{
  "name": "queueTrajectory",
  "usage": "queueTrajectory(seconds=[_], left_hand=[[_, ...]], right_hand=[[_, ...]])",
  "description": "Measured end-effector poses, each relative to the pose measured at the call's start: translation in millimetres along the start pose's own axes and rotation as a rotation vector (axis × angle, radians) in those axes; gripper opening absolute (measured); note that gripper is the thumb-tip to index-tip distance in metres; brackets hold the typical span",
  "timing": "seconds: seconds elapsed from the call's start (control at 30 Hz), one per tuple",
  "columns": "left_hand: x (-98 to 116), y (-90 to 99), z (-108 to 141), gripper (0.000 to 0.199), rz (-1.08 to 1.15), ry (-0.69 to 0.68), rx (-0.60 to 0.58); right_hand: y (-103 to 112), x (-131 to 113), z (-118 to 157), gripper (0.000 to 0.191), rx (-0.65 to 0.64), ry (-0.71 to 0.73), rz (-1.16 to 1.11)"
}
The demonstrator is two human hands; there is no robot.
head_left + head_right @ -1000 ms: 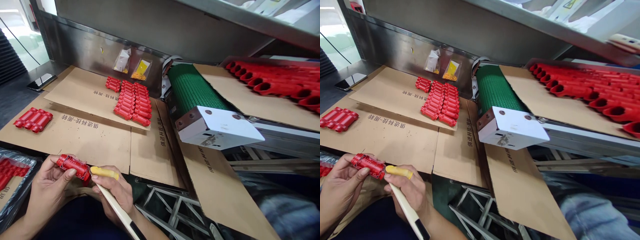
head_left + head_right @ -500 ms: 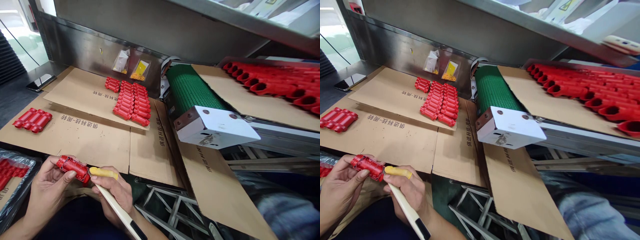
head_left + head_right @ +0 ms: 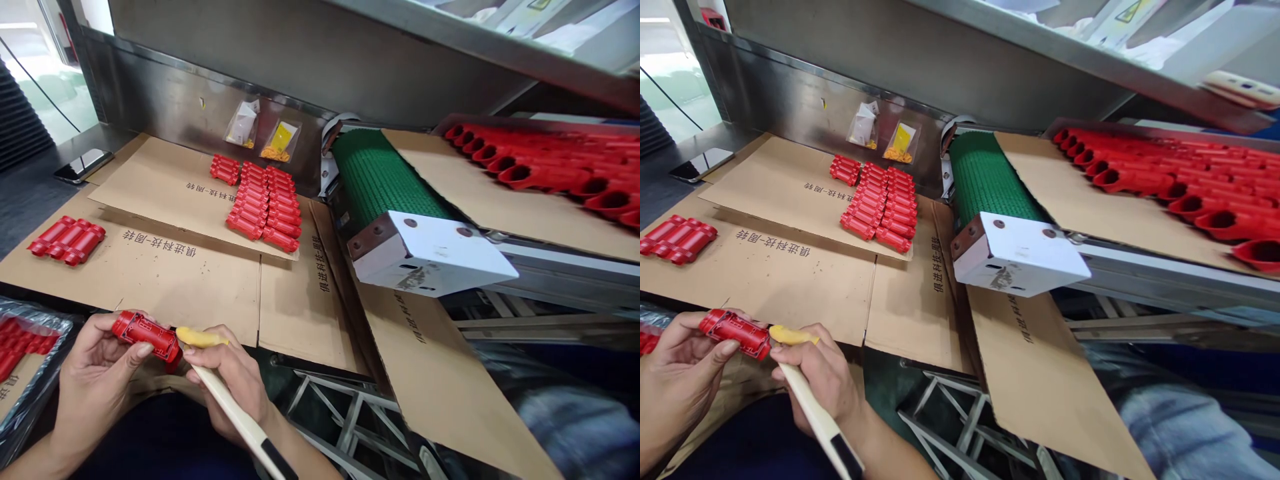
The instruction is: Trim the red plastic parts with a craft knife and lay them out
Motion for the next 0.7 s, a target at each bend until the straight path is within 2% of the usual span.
queueTrajectory(seconds=[0.1,0.17,0.23,0.3,0.33,0.4,0.5,0.7], left_hand=[[-3,-3.6,-4,0.032,0.095,0.106,0.034],[-5,-6.9,-7,0.031,0.174,0.19,0.028],[-6,-9.3,-8,0.029,0.218,0.223,0.002],[-5,-9.7,-7,0.028,0.23,0.203,-0.029],[-5,-8.8,-6,0.028,0.227,0.182,-0.037],[-5,-5.7,-5,0.029,0.206,0.151,-0.039],[-5,-1.3,-3,0.03,0.184,0.125,-0.026],[-5,-1.2,-4,0.028,0.182,0.108,-0.054]], right_hand=[[1,-3,-3,0.023,-0.113,0.163,0.218],[2,1,-3,0.023,-0.099,0.154,0.217],[5,8,-3,0.022,0.037,0.051,0.122],[9,17,-1,0.021,0.208,-0.125,0.007],[10,19,1,0.02,0.244,-0.196,-0.04],[8,18,2,0.019,0.21,-0.245,-0.131],[4,6,4,0.024,0.072,-0.122,-0.16],[3,-1,4,0.026,0.048,-0.027,-0.081]])
Point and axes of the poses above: each hand's wrist, its own z-axis away from the middle knuckle, its own y-axis out of the back of the hand, x = y × z, the point moved 3 cm from there along -z, towards the middle knuckle, and after that the axes turned 7 degrees about -y, right-handed, at the moved point
